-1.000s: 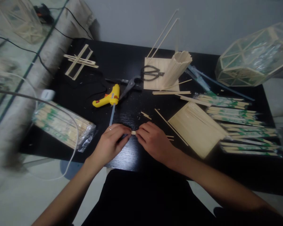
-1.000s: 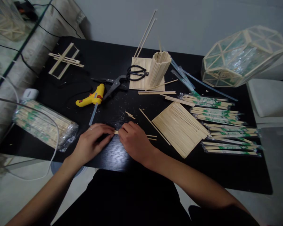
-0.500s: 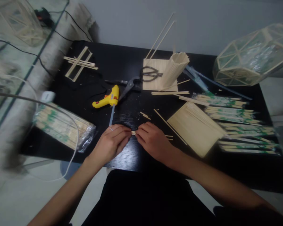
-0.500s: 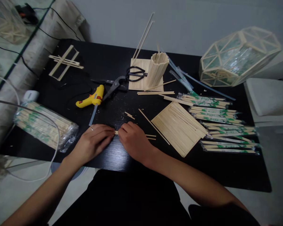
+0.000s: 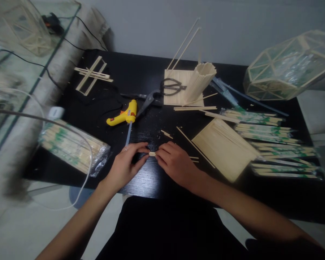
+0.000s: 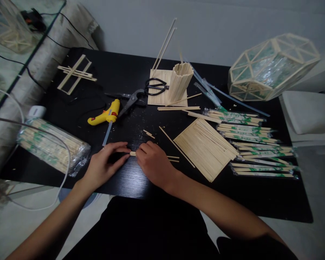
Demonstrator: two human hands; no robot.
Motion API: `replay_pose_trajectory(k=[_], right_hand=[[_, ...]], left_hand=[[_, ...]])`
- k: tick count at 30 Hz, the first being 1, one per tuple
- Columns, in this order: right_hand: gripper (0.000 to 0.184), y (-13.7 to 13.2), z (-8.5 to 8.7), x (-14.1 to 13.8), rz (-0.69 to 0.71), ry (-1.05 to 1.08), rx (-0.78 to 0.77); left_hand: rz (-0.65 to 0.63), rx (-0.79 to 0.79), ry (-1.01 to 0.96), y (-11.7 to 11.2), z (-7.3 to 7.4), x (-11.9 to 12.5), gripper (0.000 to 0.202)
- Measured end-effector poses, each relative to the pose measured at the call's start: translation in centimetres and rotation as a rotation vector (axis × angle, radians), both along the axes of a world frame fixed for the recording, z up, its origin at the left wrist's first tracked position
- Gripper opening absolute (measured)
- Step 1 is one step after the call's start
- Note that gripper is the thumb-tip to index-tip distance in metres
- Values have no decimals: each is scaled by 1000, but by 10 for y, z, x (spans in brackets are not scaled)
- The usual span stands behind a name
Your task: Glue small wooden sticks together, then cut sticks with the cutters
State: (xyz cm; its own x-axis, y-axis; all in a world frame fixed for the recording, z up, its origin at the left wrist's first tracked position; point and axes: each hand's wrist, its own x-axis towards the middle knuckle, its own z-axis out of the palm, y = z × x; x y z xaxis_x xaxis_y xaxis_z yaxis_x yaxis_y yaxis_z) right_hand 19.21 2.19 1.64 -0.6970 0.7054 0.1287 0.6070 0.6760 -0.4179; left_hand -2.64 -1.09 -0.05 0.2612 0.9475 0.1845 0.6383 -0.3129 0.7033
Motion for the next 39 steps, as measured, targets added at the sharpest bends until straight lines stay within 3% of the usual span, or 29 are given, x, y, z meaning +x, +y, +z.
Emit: replay_pose_trajectory(k=[39], right_hand=[[24,-1,0,-1,-6,40,-39]], left_hand=[[-26,5,26,7,6,11,13]])
